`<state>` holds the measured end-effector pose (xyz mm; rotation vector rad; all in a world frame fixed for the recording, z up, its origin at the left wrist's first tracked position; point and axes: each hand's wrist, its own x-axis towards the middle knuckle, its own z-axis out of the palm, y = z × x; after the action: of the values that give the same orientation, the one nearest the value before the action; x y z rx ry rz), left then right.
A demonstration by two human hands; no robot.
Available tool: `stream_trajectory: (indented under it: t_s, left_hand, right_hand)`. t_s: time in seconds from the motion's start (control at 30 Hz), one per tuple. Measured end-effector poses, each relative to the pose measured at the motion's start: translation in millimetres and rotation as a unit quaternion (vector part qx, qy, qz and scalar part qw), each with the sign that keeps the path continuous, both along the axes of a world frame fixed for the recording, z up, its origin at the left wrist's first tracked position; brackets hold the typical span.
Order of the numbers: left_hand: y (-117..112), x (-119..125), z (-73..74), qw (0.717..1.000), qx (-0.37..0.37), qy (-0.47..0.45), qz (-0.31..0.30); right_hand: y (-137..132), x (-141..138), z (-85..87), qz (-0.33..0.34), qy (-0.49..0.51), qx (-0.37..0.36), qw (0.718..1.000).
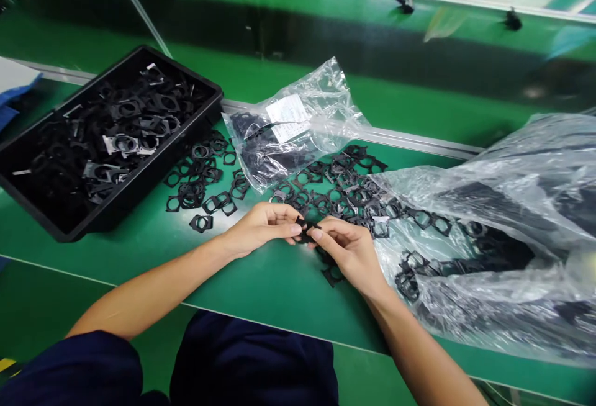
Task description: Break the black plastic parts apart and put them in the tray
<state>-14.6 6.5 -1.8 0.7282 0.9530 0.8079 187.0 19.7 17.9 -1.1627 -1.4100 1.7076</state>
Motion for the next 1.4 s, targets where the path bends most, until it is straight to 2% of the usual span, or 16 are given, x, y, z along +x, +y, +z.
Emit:
stream_trajectory:
  t_s: [0.13,0.3,0.47,0.57,0.7,0.83,0.93,1.07,1.23,1.4]
  left_hand:
    - [-0.1,-0.2,-1.5,1.0,0.0,-0.014,0.008]
    - [-0.6,-1.3,-3.0,0.996,-0.035,-0.085,-0.015]
    - [-0.7,0.6,-4.7,0.996,-0.024,-0.089,0.005]
    - [-1.1,3.2,-4.9,0.997,-0.009,-0.073,0.029]
    - [-1.2,4.1,-2.2,0.997,0.037,-0.014,0.067]
    - [0.2,1.5,2.0,0.997,0.055,0.005,0.05]
    - [0.3,0.7,2.6,0.995,0.081,0.034,0.048]
    - [-3.2,3.3,0.6,0.984,0.135,0.09,0.074]
    - [-10.1,5.5,-1.4,0.943,0.257,0.183,0.109]
    - [-11.6,3.6,-0.7,0.906,0.341,0.221,0.119]
  right_hand:
    - [-1.9,-2.3,-0.6,-0.049,0.034,-0.027,0.998]
    - [-0.8,-0.8,3.3,-0.022,0.056,-0.025,0.998]
    - [-0.9,-0.8,-1.5,-0.062,0.08,-0.071,0.992]
    - [-1.7,-1.2,-4.4,-0.077,0.078,-0.096,0.989]
    - [-2.5,-0.9,-4.2,-0.094,0.051,-0.075,0.991]
    - [-3.1,-0.8,-4.5,-0.084,0.041,-0.061,0.994]
    - [-4.8,-0.7,-6.3,-0.067,0.03,-0.018,0.997]
    - [-8.0,-0.1,-6.1,-0.076,-0.024,0.107,0.991]
    - [-9.3,1.2,-0.5,-0.059,-0.048,0.212,0.974]
    - [-12.3,0.4,1.4,-0.035,-0.049,0.243,0.968]
